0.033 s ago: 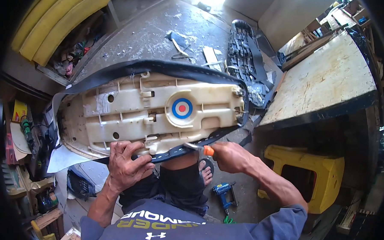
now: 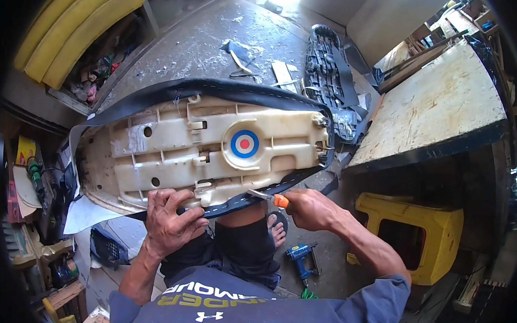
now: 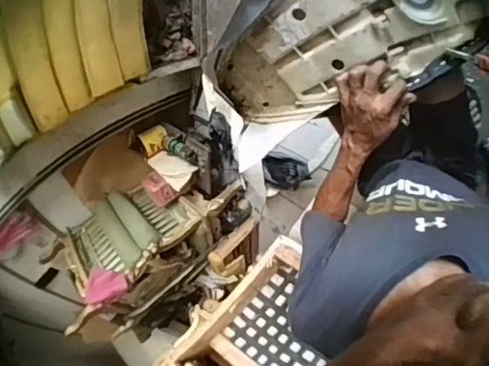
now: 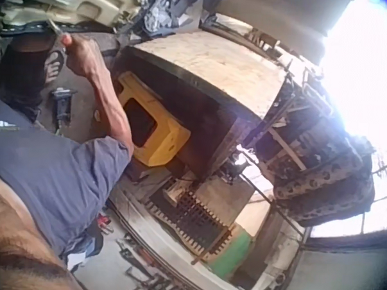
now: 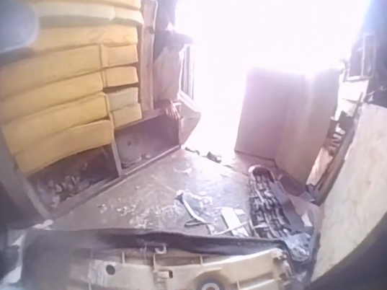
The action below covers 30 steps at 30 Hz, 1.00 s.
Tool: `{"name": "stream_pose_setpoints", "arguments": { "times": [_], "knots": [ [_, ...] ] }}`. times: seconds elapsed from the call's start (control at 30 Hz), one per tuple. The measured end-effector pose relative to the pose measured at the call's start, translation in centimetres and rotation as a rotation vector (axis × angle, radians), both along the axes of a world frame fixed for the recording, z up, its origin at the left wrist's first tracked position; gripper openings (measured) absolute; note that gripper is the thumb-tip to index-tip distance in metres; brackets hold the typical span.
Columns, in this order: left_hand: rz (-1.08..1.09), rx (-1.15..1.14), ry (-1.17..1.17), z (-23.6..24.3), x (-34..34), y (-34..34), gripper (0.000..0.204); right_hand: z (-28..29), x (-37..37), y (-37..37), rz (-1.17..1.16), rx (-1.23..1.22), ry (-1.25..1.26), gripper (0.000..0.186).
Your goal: The person reupholsters a motorcycle seat by stretching vinyl over the foam and frame, securing it with a pneumatic stapler, and trimming excess material with a knife.
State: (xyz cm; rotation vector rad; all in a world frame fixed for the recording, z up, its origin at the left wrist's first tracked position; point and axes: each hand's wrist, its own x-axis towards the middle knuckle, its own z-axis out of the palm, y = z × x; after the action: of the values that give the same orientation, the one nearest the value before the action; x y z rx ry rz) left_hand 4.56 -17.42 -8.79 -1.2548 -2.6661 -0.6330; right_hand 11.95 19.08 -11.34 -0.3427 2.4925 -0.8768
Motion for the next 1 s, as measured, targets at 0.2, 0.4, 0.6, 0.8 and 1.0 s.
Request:
{"name": "stream_pose_setpoints", "arguments": {
  "times": [0.2, 0.4, 0.6, 0.8, 1.0],
  "knots": [
    [-0.013, 0.022, -0.007, -0.3, 0.1, -0.3, 0.028, 3.2, -0.2, -0.7, 0.121, 0.294, 0.254, 0.025],
    [-0.024, 0.026, -0.033, 0.0, -0.2, -0.7, 0.028, 3.5, -2.0, -0.8, 0.291, 0.435, 0.326, 0.022],
    [0.011, 0.062, -0.076, 0.0, -0.5, -1.0, 0.043, 2.5, -1.8, -0.6, 0.204, 0.208, -0.008, 0.024],
    [0.022, 0.026, -0.033, -0.7, -0.1, -0.8, 0.048, -1.4, 1.5, -1.0, -0.288, -0.247, -0.416, 0.009],
    [0.05, 0.01, -0.03, -0.7, 0.2, -0.5, 0.046, -1.8, 5.2, -0.2, -0.628, -0.639, -0.231, 0.031]
  ]
}}
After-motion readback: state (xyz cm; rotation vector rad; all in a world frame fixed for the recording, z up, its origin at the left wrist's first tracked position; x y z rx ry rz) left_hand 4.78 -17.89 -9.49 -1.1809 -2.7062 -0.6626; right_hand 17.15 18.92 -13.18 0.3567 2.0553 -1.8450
